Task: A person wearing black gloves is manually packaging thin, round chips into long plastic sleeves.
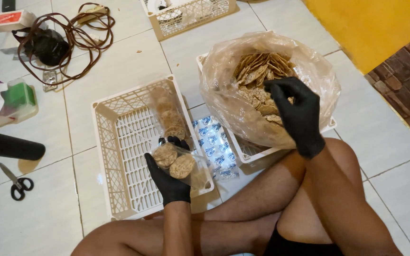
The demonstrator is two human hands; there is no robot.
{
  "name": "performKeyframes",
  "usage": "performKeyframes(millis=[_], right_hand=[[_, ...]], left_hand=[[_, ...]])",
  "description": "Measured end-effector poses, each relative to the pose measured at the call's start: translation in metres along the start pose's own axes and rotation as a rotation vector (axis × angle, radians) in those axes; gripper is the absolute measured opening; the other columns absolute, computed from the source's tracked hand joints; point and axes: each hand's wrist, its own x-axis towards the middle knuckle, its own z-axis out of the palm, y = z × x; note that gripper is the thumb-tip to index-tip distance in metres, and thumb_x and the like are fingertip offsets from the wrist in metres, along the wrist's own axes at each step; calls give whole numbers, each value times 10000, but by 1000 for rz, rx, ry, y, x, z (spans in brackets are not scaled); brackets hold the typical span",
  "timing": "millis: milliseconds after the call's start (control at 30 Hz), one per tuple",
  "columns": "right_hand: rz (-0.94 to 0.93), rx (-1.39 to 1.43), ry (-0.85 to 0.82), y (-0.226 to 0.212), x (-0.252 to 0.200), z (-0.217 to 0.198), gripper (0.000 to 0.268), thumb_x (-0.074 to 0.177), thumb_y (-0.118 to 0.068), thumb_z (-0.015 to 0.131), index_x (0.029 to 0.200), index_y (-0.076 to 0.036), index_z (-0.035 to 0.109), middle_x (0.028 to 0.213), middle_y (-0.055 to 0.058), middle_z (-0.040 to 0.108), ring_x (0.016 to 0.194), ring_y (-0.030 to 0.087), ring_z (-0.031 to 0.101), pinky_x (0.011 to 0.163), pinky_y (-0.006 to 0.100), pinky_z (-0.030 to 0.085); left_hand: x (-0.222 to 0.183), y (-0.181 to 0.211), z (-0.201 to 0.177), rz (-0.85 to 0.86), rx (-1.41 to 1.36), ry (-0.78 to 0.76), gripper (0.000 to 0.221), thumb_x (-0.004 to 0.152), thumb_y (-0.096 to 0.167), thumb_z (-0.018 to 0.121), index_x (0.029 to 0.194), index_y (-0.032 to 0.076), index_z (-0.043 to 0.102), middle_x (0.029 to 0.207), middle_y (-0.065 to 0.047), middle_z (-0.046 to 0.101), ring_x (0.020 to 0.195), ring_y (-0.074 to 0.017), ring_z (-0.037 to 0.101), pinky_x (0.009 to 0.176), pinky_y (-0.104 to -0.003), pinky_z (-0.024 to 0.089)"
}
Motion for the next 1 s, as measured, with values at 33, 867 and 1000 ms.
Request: performKeyframes(millis=[33, 867, 1000], right_hand=[[1, -10, -2, 35, -4, -3, 76, 1043, -31, 696, 1083, -25, 760, 996, 153, 725, 848, 237, 701, 780, 325, 584], [493, -32, 20, 165, -2, 7, 274, 939, -161, 819, 1176, -45, 747, 1044, 182, 746, 1016, 257, 710, 917, 449, 571], [488, -37, -27, 161, -6, 11, 211, 912, -174, 838, 1101, -96, 785, 1015, 151, 762, 1050, 254, 713, 935, 441, 574]], left_hand=[[-12, -4, 15, -7, -6, 3, 514, 890, 625, 664, 995, 127, 736, 1065, -138, 745, 1148, -443, 687, 869, -603, 600], [-5, 3, 24, 69, 37, 147, 678, 828, 598, 723, 1167, 11, 693, 1156, -233, 699, 1120, -433, 681, 1003, -611, 528], [-16, -1, 38, 50, -6, 110, 568, 872, 577, 707, 1049, 38, 717, 1061, -205, 735, 1074, -407, 715, 965, -580, 563]])
